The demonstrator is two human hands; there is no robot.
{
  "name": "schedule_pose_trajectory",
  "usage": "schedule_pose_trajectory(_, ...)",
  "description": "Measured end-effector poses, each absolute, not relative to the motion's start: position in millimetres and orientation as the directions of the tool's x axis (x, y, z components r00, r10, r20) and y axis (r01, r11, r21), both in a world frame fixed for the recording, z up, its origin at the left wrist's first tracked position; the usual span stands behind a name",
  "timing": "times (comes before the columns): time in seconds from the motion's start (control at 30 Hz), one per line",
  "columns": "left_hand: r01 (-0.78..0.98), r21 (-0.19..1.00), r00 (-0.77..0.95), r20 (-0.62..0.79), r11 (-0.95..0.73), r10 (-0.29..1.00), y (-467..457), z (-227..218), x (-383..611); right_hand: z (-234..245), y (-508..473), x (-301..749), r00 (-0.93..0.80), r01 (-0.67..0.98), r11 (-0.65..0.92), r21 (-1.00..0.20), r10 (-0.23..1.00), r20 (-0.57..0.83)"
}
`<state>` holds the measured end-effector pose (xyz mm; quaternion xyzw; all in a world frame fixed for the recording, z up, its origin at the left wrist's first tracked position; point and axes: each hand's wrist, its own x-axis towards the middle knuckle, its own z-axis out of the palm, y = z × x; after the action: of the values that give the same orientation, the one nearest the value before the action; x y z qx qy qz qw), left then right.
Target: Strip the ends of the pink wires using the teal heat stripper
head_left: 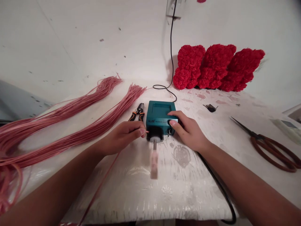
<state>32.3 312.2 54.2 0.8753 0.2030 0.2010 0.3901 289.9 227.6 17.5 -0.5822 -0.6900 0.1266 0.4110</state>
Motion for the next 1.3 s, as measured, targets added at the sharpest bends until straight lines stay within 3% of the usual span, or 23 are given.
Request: schedule_pose_trajectory(1.3, 0.191, 0.752, 0.842, 0.206, -0.631, 0.500, 310.8, 55.9, 32.7, 16.4, 228.4, 291.1, 0.014, 0.692, 0.289, -0.661, 0.911, 0.412)
